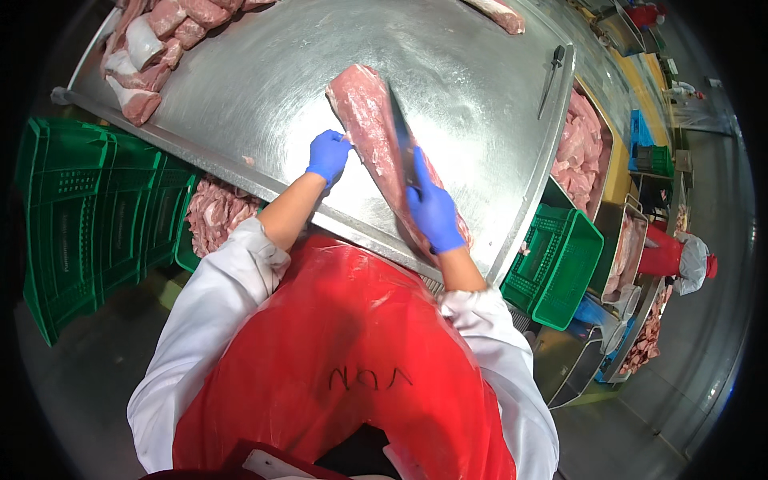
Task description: The person cuts large pieces of raw meat on a stainless steel table using a knife, separating fat and trimming the meat. Trimmed pieces are placed into green crates while larger cuts remain on the table.
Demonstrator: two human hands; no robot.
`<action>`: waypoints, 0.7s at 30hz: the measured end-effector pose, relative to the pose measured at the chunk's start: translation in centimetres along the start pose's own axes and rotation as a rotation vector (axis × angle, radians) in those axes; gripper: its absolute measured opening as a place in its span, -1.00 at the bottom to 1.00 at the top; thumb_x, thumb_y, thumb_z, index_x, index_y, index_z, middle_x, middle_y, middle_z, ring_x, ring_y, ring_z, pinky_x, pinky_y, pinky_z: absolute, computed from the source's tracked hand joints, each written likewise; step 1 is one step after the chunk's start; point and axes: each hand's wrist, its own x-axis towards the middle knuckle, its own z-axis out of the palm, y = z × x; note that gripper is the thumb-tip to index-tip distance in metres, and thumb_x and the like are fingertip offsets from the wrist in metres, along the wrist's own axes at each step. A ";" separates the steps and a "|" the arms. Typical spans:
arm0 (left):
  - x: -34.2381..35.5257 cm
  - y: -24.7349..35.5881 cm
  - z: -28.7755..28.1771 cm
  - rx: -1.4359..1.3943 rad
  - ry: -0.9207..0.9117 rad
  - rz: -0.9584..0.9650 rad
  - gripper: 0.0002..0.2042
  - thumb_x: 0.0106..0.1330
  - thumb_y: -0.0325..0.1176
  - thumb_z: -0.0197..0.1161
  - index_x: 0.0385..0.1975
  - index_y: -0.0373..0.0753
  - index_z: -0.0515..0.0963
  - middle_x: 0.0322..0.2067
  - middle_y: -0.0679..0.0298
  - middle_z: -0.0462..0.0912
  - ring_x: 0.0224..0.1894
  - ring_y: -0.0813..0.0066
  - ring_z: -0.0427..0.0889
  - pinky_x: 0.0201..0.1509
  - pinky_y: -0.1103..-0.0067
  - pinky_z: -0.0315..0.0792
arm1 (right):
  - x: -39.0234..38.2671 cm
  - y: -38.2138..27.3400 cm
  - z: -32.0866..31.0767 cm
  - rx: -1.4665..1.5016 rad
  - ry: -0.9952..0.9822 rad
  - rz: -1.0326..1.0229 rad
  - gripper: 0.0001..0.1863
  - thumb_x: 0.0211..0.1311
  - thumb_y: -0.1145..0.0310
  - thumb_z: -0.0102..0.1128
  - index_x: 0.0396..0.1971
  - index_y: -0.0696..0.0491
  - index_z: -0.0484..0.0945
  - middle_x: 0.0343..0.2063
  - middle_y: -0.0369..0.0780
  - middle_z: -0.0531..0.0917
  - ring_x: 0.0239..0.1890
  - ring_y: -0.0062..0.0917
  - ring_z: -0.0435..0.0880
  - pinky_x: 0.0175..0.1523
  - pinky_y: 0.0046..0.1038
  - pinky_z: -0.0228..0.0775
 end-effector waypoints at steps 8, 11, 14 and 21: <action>0.3 -1.6 -0.6 0.057 0.071 0.134 -0.81 0.26 -0.31 0.33 -0.43 -0.33 0.60 -0.53 0.18 0.65 -0.49 0.44 0.58 -0.31 0.47 0.50 | 3.0 -4.1 5.2 -0.387 -0.238 -0.083 -0.15 0.27 0.41 0.00 0.52 -0.23 -0.13 -0.43 0.08 0.67 -0.42 -0.06 0.69 -0.28 -0.07 0.51; 0.9 -2.4 -1.0 0.084 0.055 0.129 -0.77 0.22 -0.25 0.35 -0.42 -0.34 0.62 -0.47 0.06 0.68 -0.41 0.24 0.65 -0.20 0.41 0.52 | -3.4 -2.8 2.0 -0.470 -0.359 -0.050 -0.14 0.24 0.45 -0.02 0.53 -0.17 -0.14 -0.43 0.04 0.68 -0.46 -0.06 0.69 -0.32 -0.04 0.51; 0.8 -3.1 -1.5 0.073 0.029 0.079 -0.77 0.22 -0.26 0.35 -0.42 -0.33 0.61 -0.45 0.05 0.69 -0.39 0.21 0.66 -0.19 0.39 0.53 | -9.0 1.3 -0.3 -0.384 -0.408 -0.056 -0.14 0.24 0.48 -0.01 0.53 -0.17 -0.12 -0.45 0.05 0.66 -0.50 -0.08 0.68 -0.35 -0.06 0.50; 1.8 -4.8 -2.0 -0.001 -0.010 0.133 -0.83 0.28 -0.35 0.32 -0.43 -0.34 0.59 -0.55 0.24 0.62 -0.55 0.55 0.52 -0.42 0.55 0.45 | 4.5 -3.5 3.4 -0.157 -0.099 -0.194 -0.17 0.32 0.33 0.09 0.52 -0.12 -0.11 -0.46 0.06 0.66 -0.51 -0.10 0.67 -0.36 -0.11 0.49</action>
